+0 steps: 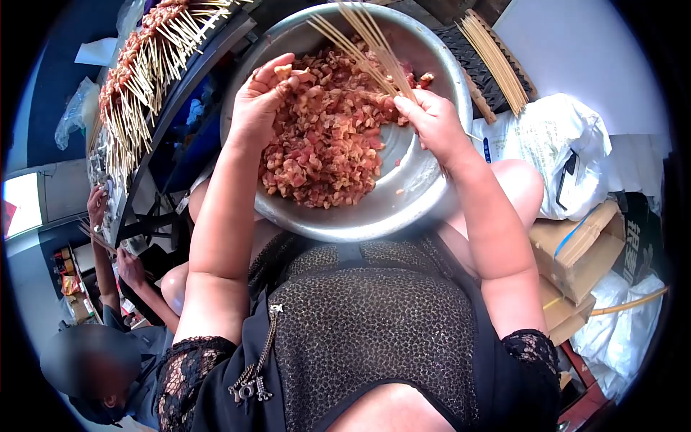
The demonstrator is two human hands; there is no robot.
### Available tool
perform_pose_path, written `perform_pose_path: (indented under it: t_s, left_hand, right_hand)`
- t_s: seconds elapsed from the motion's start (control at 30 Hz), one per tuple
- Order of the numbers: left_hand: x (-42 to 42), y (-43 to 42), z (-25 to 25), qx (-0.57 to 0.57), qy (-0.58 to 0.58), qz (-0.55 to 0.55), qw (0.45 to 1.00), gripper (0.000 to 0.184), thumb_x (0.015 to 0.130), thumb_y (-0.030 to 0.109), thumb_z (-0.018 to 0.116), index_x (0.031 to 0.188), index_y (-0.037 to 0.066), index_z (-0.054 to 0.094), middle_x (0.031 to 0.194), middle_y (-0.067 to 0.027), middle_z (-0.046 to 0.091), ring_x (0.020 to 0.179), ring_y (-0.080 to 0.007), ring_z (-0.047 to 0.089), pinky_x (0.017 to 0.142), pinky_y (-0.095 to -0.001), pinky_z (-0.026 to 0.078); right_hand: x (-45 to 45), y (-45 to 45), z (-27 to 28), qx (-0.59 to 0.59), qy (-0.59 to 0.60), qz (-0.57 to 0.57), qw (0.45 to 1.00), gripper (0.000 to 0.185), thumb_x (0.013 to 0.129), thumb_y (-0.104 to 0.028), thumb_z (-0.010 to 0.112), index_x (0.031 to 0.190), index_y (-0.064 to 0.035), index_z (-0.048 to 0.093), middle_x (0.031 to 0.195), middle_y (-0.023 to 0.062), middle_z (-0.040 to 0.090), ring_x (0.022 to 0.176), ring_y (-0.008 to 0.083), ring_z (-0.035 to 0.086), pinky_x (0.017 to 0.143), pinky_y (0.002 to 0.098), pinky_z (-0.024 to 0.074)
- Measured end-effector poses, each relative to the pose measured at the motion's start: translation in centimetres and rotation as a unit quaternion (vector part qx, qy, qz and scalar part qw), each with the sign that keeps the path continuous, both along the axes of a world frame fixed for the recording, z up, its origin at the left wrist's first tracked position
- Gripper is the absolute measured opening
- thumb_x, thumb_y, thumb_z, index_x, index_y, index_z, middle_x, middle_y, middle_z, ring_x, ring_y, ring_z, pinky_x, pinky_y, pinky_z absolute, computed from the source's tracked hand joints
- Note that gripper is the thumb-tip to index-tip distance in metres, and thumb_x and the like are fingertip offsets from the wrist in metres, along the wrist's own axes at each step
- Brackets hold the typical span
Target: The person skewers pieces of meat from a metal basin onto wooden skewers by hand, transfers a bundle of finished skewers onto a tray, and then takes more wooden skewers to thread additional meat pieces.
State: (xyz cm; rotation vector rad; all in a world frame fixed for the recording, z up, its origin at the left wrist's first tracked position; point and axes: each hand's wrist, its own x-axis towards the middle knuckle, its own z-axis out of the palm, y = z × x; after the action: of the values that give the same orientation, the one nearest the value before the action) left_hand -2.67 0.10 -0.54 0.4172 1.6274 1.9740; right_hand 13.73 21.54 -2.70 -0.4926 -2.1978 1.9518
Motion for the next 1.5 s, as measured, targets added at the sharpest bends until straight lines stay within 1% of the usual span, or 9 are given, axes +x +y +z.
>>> perform_pose_path:
  t_s: [0.17,0.27,0.33,0.47,0.63,0.77,0.87,1.0,1.5]
  left_hand:
    - [-2.6,-2.8,-4.4,-0.271,0.055,-0.062,0.959,0.016,0.093,0.008,0.046,0.099,-0.004,0.054,0.071,-0.01,0.06,0.057,-0.0169,0.06,0.049,-0.0259,0.047]
    - [-1.6,-3.1,-2.7,-0.272,0.011,-0.046,0.961,0.021,0.095,0.014,0.043,0.097,-0.003,0.054,0.07,-0.0099,0.059,0.053,-0.0182,0.058,0.05,-0.0268,0.048]
    - [-1.0,-2.9,-2.1,-0.24,-0.059,0.011,0.969,0.03,0.097,0.023,0.04,0.098,-0.003,0.054,0.07,-0.0107,0.06,0.051,-0.0198,0.058,0.05,-0.0292,0.048]
    - [-0.8,-3.2,-1.9,-0.205,-0.121,0.013,0.971,0.039,0.096,0.035,0.038,0.099,-0.001,0.054,0.075,-0.0124,0.063,0.059,-0.021,0.061,0.057,-0.0306,0.05]
    - [-1.0,-3.6,-2.1,-0.141,-0.07,0.029,0.987,0.048,0.094,0.046,0.036,0.109,0.003,0.052,0.097,-0.0143,0.064,0.088,-0.0225,0.062,0.075,-0.0315,0.05]
    - [-1.0,-3.7,-1.3,-0.016,-0.191,0.023,0.981,0.041,0.094,0.035,0.044,0.118,0.002,0.047,0.108,-0.0157,0.061,0.093,-0.0217,0.061,0.075,-0.0306,0.051]
    - [-0.3,-2.7,-1.1,-0.026,-0.123,0.094,0.988,0.038,0.088,0.005,0.054,0.123,0.0,0.042,0.113,-0.0171,0.058,0.094,-0.0206,0.061,0.074,-0.0271,0.053]
    - [-0.6,-2.0,-1.9,0.003,-0.079,0.146,0.986,0.034,0.088,0.004,0.053,0.121,0.0,0.044,0.11,-0.0155,0.06,0.094,-0.0195,0.062,0.072,-0.0265,0.053]
    - [-0.7,-1.2,-1.1,0.037,-0.037,0.191,0.98,0.026,0.088,0.006,0.056,0.113,0.002,0.049,0.102,-0.0138,0.063,0.088,-0.0181,0.063,0.069,-0.025,0.052]
  right_hand:
    - [-0.1,0.1,-0.2,0.019,0.009,0.002,1.0,0.021,0.089,-0.026,0.056,0.082,-0.0066,0.059,0.055,-0.0066,0.044,0.042,0.0015,0.036,0.038,0.0186,0.0291]
    - [0.3,0.1,-0.5,0.014,-0.001,0.009,1.0,0.021,0.089,-0.026,0.056,0.083,-0.0065,0.06,0.055,-0.0064,0.044,0.042,0.0015,0.036,0.038,0.0184,0.0288]
    - [0.2,0.2,0.0,0.045,-0.066,0.032,0.996,0.025,0.086,-0.025,0.058,0.089,0.0001,0.062,0.067,0.0049,0.058,0.063,0.0112,0.049,0.061,0.0276,0.0417]
    - [0.0,0.0,-0.2,0.066,-0.047,0.039,0.996,0.026,0.086,-0.025,0.058,0.09,-0.0001,0.063,0.067,0.0043,0.058,0.06,0.01,0.05,0.057,0.0272,0.0421]
    - [0.3,-0.7,0.4,-0.068,-0.059,0.069,0.994,0.023,0.082,-0.017,0.061,0.097,-0.0005,0.061,0.07,0.0013,0.059,0.055,0.0073,0.052,0.051,0.0257,0.0439]
    - [0.2,-1.1,-0.1,-0.062,-0.087,0.102,0.989,0.02,0.081,-0.013,0.061,0.096,-0.0004,0.058,0.073,0.002,0.06,0.056,0.007,0.052,0.051,0.0239,0.0436]
    - [0.2,-1.4,-1.7,-0.02,-0.015,0.097,0.995,0.015,0.082,-0.015,0.061,0.088,-0.0022,0.055,0.072,0.0023,0.059,0.056,0.0041,0.05,0.05,0.019,0.0398]
    - [0.4,-1.3,-0.5,-0.164,-0.091,0.141,0.972,0.016,0.086,-0.017,0.06,0.091,-0.0017,0.056,0.066,-0.0027,0.052,0.059,0.0029,0.048,0.053,0.0189,0.0399]
    - [0.5,-2.1,-0.6,-0.139,-0.038,0.103,0.984,0.017,0.086,-0.009,0.058,0.099,0.0004,0.06,0.074,-0.003,0.055,0.064,0.0031,0.049,0.059,0.0189,0.0423]
